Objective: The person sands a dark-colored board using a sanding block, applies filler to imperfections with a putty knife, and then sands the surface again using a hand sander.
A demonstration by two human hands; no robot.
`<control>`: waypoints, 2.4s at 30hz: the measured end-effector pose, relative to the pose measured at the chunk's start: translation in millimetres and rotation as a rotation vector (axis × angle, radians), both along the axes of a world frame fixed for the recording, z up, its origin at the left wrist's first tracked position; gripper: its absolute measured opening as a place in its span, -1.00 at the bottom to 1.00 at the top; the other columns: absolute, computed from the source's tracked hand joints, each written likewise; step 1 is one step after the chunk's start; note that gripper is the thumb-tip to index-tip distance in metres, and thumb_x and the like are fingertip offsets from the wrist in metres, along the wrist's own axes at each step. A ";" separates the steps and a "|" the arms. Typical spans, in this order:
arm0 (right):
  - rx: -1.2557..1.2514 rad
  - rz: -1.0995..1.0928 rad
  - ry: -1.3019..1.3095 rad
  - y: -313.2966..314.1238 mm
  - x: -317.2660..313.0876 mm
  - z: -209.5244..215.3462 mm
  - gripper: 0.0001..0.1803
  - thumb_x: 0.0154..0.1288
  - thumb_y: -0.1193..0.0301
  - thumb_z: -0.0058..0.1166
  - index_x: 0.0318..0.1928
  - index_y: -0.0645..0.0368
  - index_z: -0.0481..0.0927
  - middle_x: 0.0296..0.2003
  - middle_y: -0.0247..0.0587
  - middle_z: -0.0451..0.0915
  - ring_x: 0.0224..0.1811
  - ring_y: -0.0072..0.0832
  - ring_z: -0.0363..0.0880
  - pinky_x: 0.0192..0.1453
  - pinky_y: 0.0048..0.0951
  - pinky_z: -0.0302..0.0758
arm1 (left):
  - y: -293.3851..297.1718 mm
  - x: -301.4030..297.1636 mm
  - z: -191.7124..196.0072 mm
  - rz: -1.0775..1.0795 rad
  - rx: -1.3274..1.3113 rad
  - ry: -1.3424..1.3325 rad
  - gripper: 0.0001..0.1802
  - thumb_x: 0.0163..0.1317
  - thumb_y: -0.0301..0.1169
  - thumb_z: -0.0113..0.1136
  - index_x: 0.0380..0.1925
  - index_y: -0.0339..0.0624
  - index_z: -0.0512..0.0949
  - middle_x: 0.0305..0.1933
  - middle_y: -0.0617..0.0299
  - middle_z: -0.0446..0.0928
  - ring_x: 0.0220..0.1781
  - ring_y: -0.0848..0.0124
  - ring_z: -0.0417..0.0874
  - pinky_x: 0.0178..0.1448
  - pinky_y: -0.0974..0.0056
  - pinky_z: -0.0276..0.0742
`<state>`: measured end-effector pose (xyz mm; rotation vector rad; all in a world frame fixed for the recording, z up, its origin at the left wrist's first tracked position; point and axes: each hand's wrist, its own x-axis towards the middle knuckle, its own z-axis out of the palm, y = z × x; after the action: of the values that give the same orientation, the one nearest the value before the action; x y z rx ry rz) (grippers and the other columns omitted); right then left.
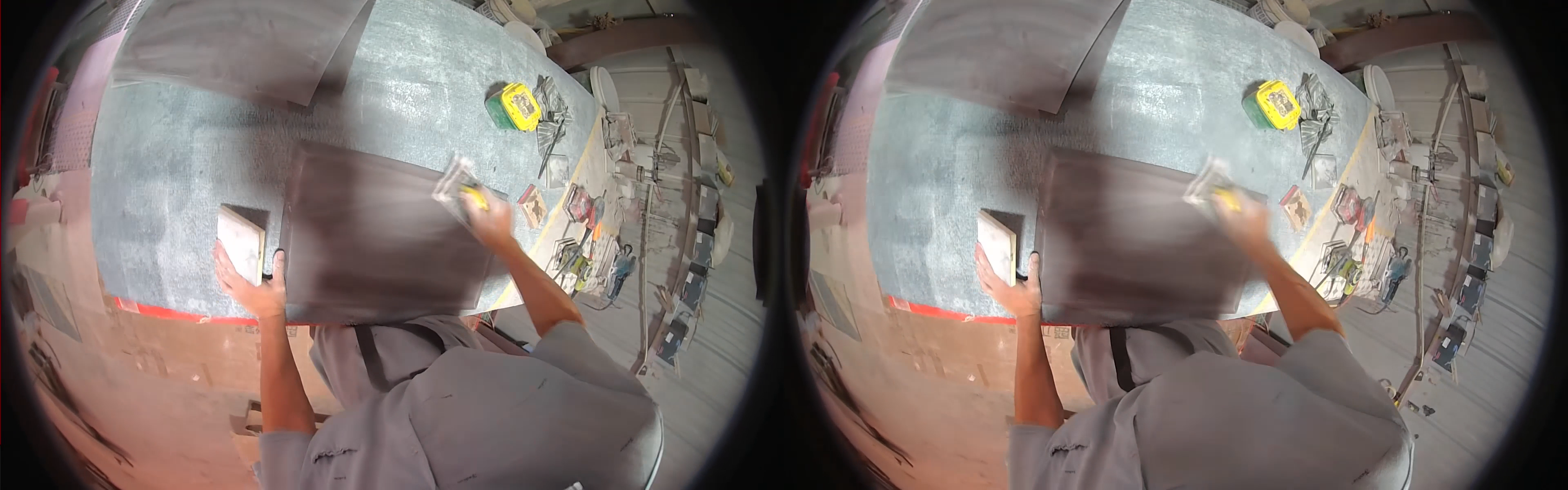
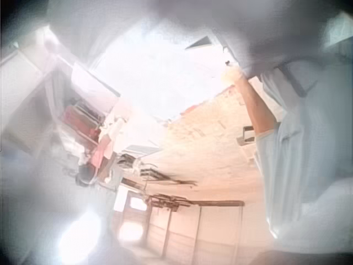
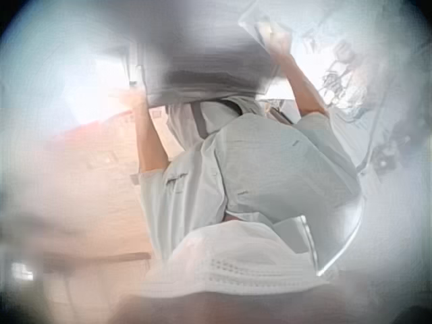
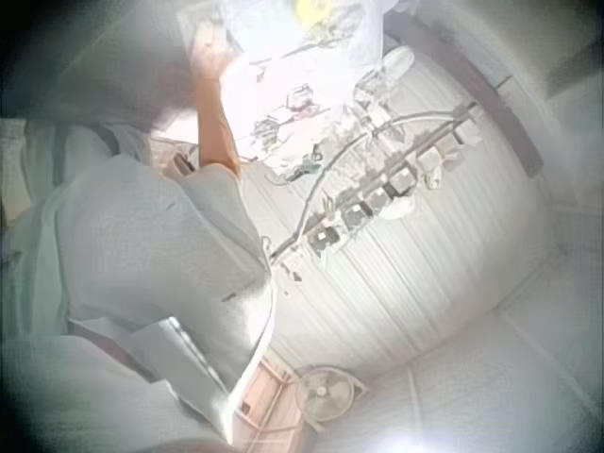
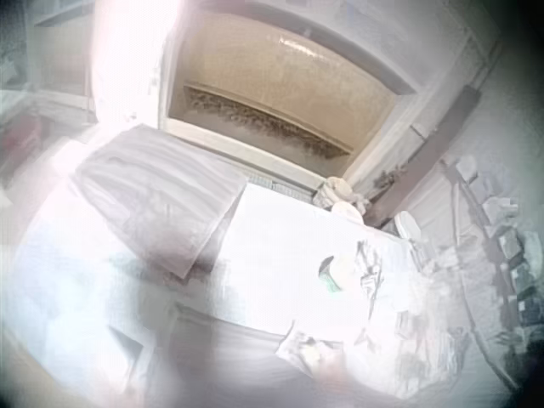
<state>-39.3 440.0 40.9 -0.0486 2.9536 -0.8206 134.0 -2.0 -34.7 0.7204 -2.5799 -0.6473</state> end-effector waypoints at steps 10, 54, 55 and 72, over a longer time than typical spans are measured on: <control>-0.204 0.538 0.096 -210.7 -16.6 -31.1 -0.61 0.47 0.00 0.30 -0.23 0.08 0.66 -0.38 0.04 0.70 -0.37 0.07 0.71 -0.36 0.04 0.59 | 0.3 1.7 0.6 0.042 0.024 0.008 0.34 0.03 0.06 0.75 0.69 -0.25 0.20 0.73 -0.06 0.29 0.71 -0.16 0.27 0.76 -0.23 0.11; 0.194 0.417 -0.064 -72.8 154.9 -14.3 -0.68 0.51 0.09 0.32 -0.04 0.07 0.76 -0.39 0.09 0.74 -0.47 0.01 0.75 -0.40 0.04 0.64 | 1.0 3.5 -9.2 0.007 0.077 0.103 -0.08 0.63 0.14 -0.18 0.70 -0.37 0.12 0.74 -0.20 0.23 0.70 -0.23 0.21 0.75 -0.24 -0.04; 0.191 0.354 -0.166 -134.0 162.4 -21.5 -0.64 0.50 0.00 0.30 -0.10 0.03 0.74 -0.34 0.09 0.74 -0.48 0.04 0.73 -0.40 0.07 0.62 | -2.1 4.7 -13.8 -0.005 0.114 0.109 -0.09 0.64 0.14 -0.21 0.70 -0.36 0.15 0.73 -0.21 0.23 0.70 -0.24 0.21 0.75 -0.23 -0.04; -0.057 0.394 0.143 -125.5 179.2 -28.1 -0.63 0.44 -0.02 0.35 -0.11 0.02 0.76 -0.53 -0.14 0.64 -0.56 -0.05 0.66 -0.42 0.03 0.60 | -2.7 15.7 -2.3 -0.055 0.035 -0.046 0.13 0.44 0.10 0.36 0.74 -0.30 0.03 0.79 -0.12 0.15 0.81 -0.05 0.12 0.86 -0.15 -0.15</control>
<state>139.9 314.5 12.8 -0.6937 2.8949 -0.8688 149.7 -4.7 -37.0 0.6846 -2.6454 -0.7019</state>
